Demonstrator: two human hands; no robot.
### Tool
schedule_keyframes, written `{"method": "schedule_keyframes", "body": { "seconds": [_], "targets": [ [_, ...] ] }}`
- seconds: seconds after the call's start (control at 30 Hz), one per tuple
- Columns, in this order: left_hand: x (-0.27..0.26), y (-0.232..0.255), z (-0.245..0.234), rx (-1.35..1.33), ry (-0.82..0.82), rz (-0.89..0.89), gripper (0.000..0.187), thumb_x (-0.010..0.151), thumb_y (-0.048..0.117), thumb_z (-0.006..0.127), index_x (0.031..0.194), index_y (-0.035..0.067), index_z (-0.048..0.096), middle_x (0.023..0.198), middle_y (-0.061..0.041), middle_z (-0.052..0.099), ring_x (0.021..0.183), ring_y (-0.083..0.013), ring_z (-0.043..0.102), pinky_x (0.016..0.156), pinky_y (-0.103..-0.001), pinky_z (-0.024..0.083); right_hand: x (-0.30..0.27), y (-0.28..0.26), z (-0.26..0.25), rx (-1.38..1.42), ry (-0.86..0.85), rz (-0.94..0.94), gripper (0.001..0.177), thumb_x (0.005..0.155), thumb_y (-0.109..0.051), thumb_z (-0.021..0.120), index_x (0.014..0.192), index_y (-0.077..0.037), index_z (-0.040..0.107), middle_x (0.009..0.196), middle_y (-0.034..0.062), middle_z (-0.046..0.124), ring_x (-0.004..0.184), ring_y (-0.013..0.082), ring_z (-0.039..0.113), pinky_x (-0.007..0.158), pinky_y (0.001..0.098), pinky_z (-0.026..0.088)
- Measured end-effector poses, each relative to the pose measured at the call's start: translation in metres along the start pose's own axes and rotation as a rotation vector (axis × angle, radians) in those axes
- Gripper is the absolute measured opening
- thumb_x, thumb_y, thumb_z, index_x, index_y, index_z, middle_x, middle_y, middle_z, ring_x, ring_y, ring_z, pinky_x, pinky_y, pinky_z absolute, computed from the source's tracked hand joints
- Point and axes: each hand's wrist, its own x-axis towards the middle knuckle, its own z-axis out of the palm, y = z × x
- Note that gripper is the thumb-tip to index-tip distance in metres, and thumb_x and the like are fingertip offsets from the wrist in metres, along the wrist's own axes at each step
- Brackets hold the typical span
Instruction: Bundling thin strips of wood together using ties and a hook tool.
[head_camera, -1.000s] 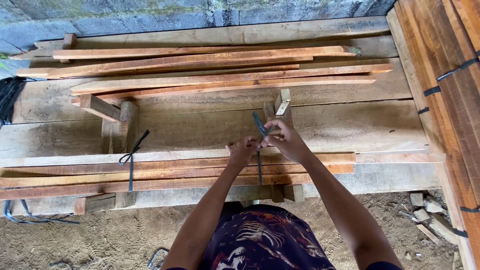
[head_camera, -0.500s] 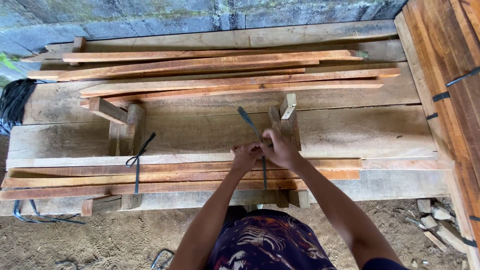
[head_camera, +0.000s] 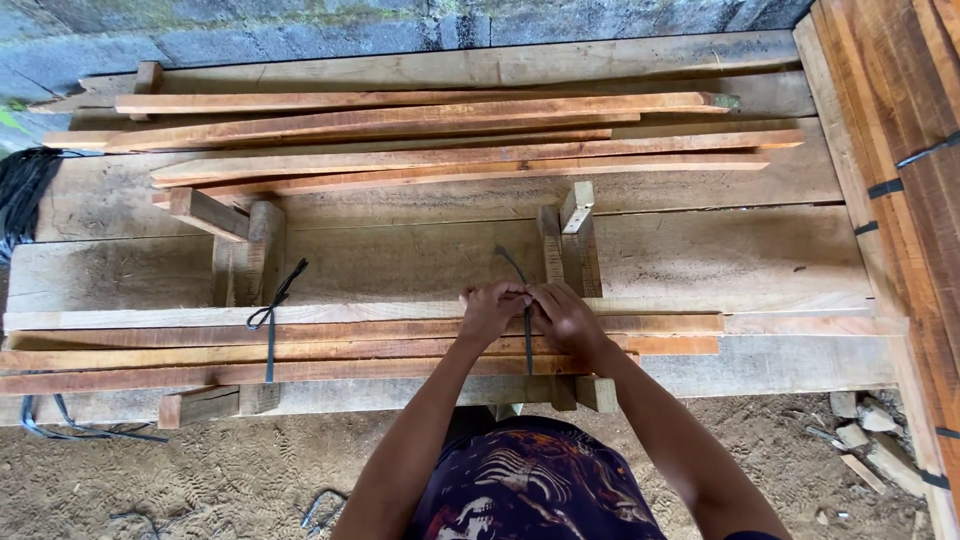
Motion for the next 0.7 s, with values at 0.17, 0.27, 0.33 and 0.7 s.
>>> {"method": "schedule_keyframes", "body": {
  "seconds": [0.17,0.27,0.33,0.7],
  "targets": [
    [0.022,-0.081,0.02,0.084,-0.025,0.055,0.035,0.101,0.035,0.073,0.126,0.012,0.066,0.114,-0.01,0.075,0.117,-0.0311,0.07,0.114,-0.053,0.034,0.004,-0.002,0.001,0.03,0.066,0.019,0.024,0.101,-0.011,0.064,0.123,-0.002,0.064,0.098,0.0135,0.062,0.091,0.0308,0.068,0.087,0.0437,0.058],
    [0.02,-0.084,0.023,0.184,0.039,0.13,0.027,0.101,0.038,0.073,0.119,0.021,0.065,0.109,-0.001,0.078,0.118,-0.0252,0.07,0.122,-0.052,0.018,0.011,-0.009,-0.005,0.044,0.134,-0.009,0.018,0.099,-0.009,0.066,0.115,-0.001,0.068,0.09,0.0119,0.061,0.079,0.0294,0.066,0.076,0.0418,0.058],
    [0.015,-0.072,0.023,0.194,0.073,0.163,0.021,0.102,0.034,0.072,0.116,0.021,0.064,0.108,-0.001,0.078,0.117,-0.0248,0.07,0.121,-0.053,0.02,0.013,-0.01,-0.007,0.048,0.157,-0.025,0.016,0.099,-0.009,0.067,0.113,-0.001,0.07,0.088,0.0113,0.06,0.076,0.0286,0.065,0.072,0.0408,0.057],
    [-0.004,-0.036,0.03,0.117,0.273,0.025,0.031,0.101,0.02,0.068,0.101,0.019,0.038,0.11,-0.025,0.05,0.1,-0.0611,0.063,0.082,-0.079,0.059,0.007,-0.002,0.0,0.281,0.094,0.157,0.014,0.099,-0.015,0.071,0.093,-0.002,0.074,0.073,0.0114,0.059,0.063,0.0295,0.062,0.058,0.0418,0.053]
  ]
}}
